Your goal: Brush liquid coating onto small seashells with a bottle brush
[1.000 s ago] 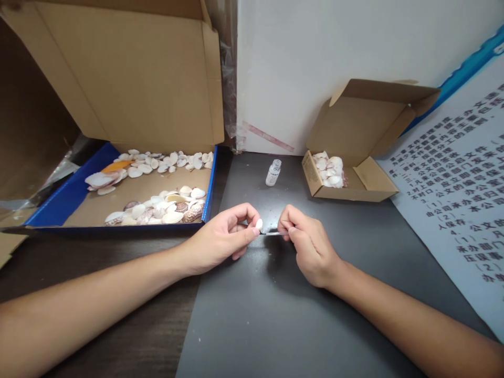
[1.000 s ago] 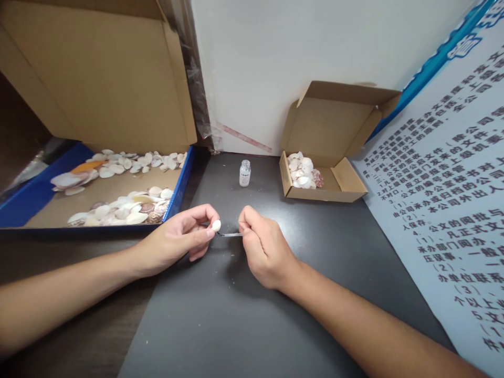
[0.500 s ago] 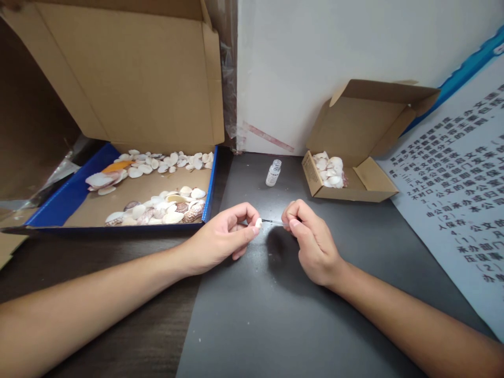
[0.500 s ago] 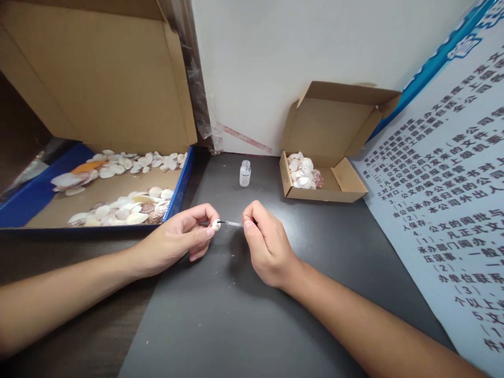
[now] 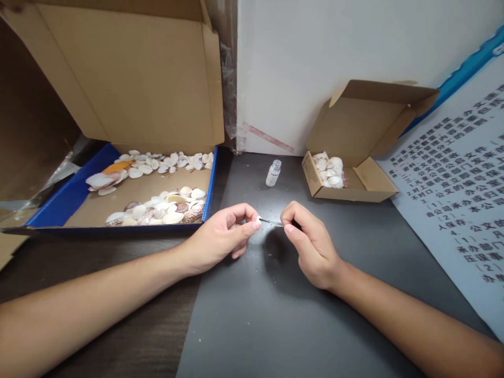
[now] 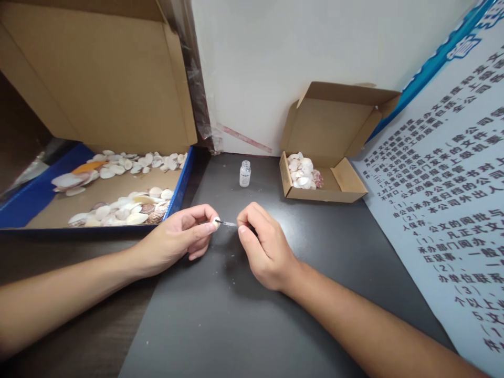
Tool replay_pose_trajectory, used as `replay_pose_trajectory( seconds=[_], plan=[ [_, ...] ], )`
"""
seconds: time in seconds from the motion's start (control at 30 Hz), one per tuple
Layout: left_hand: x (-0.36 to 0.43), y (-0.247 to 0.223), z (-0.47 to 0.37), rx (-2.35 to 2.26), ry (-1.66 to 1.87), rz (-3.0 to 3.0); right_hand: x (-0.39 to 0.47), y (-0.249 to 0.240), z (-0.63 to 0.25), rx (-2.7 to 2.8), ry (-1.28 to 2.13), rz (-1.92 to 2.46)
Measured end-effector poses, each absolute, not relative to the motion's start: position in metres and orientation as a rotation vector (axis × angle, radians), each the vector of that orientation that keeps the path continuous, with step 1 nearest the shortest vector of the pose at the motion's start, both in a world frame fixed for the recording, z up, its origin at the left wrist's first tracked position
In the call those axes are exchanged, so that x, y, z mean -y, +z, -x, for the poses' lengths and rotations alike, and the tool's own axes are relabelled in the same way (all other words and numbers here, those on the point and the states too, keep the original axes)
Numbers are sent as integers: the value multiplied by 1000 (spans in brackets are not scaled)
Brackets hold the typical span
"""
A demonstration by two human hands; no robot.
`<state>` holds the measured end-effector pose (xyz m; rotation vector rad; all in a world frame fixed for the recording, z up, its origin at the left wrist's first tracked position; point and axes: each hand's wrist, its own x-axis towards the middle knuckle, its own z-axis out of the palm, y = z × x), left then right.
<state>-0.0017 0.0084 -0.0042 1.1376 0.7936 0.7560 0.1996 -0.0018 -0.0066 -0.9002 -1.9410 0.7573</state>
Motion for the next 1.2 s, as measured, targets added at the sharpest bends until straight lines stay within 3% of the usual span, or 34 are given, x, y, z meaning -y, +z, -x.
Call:
replay_pose_trajectory(
  seconds=[0.43,0.87,1.03,1.2],
  plan=[
    [-7,-3,3,-784,769,-1153,1,-6,-199,1973,744,872],
    [0,13,1,-866,690,-1128,-1,-17,-198,1833,858,1111],
    [7,51,27,-1006,604,-1625,1,-14,-196,1895,807,1094],
    [-7,65,88,-1454,544,-1988,3,-10,-194,1923,796,1061]
  ],
)
